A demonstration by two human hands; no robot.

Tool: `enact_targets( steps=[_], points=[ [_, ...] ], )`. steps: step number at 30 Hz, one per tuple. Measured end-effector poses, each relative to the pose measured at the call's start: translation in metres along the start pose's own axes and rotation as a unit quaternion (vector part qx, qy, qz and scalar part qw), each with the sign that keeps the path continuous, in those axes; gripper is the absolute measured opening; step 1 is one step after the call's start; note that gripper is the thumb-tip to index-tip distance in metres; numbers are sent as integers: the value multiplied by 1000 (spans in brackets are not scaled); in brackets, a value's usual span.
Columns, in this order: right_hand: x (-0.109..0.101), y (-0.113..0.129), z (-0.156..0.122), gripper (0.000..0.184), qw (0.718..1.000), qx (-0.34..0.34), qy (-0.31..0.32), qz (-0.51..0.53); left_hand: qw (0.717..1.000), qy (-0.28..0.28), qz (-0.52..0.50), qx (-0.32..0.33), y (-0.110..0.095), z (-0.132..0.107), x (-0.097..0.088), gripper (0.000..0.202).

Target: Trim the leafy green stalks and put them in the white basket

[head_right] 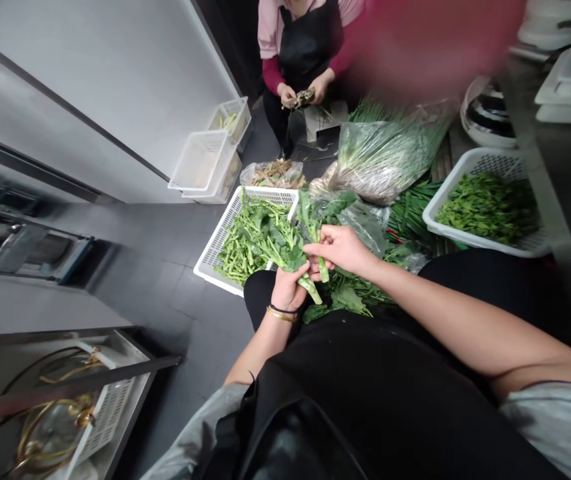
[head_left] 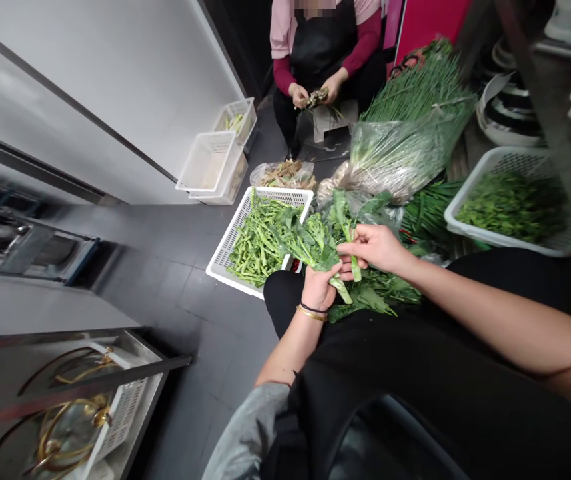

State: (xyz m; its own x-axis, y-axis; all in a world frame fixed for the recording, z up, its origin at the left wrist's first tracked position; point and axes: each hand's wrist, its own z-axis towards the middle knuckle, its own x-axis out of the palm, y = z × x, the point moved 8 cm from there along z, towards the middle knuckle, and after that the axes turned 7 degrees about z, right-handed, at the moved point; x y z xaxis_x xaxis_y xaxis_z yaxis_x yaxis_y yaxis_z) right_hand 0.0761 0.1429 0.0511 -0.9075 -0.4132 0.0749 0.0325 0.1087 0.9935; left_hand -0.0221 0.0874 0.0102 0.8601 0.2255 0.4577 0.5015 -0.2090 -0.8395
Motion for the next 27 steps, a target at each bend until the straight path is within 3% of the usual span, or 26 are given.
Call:
enact_targets(
  steps=[6, 9, 11, 13, 15, 17, 19, 21, 22, 24, 25, 27],
  points=[
    [-3, 15, 0, 38, 989, -61, 8, -137, 998, 52, -2, -32, -3, -9, 4, 38],
    [-2, 35, 0, 45, 941, -168, 1, -294, 995, 83, -5, -55, -2, -12, 9, 31],
    [5, 44, -8, 43, 895, -241, -1, -375, 998, 55, -20, -30, -7, -10, 5, 29],
    [13, 44, -20, 36, 870, -286, 26, -400, 999, 4, -37, 19, -14, -7, -4, 30],
    [14, 38, -27, 33, 885, -270, 58, -374, 998, 4, -33, 46, -17, -5, -6, 30],
    [5, 27, -22, 34, 933, -190, 79, -296, 998, 44, -18, 51, -17, -7, -2, 30],
    [-8, 20, -10, 36, 977, -100, 63, -177, 995, 78, -4, 56, -17, -10, 4, 31],
    [-14, 20, 4, 37, 994, -54, 52, -84, 994, 87, 11, 58, -14, -13, 8, 31],
    [-14, 23, 9, 36, 995, -54, 44, -76, 995, 83, 17, 55, -12, -13, 9, 32],
    [-12, 33, 14, 36, 983, -98, 5, -158, 997, 58, 22, 46, -8, -13, 9, 31],
    [-11, 39, 11, 37, 963, -132, -25, -232, 998, 39, 20, 42, -6, -12, 7, 30],
    [-2, 44, -5, 36, 898, -192, -67, -390, 999, -1, 11, 43, -4, -9, 2, 27]
  ],
)
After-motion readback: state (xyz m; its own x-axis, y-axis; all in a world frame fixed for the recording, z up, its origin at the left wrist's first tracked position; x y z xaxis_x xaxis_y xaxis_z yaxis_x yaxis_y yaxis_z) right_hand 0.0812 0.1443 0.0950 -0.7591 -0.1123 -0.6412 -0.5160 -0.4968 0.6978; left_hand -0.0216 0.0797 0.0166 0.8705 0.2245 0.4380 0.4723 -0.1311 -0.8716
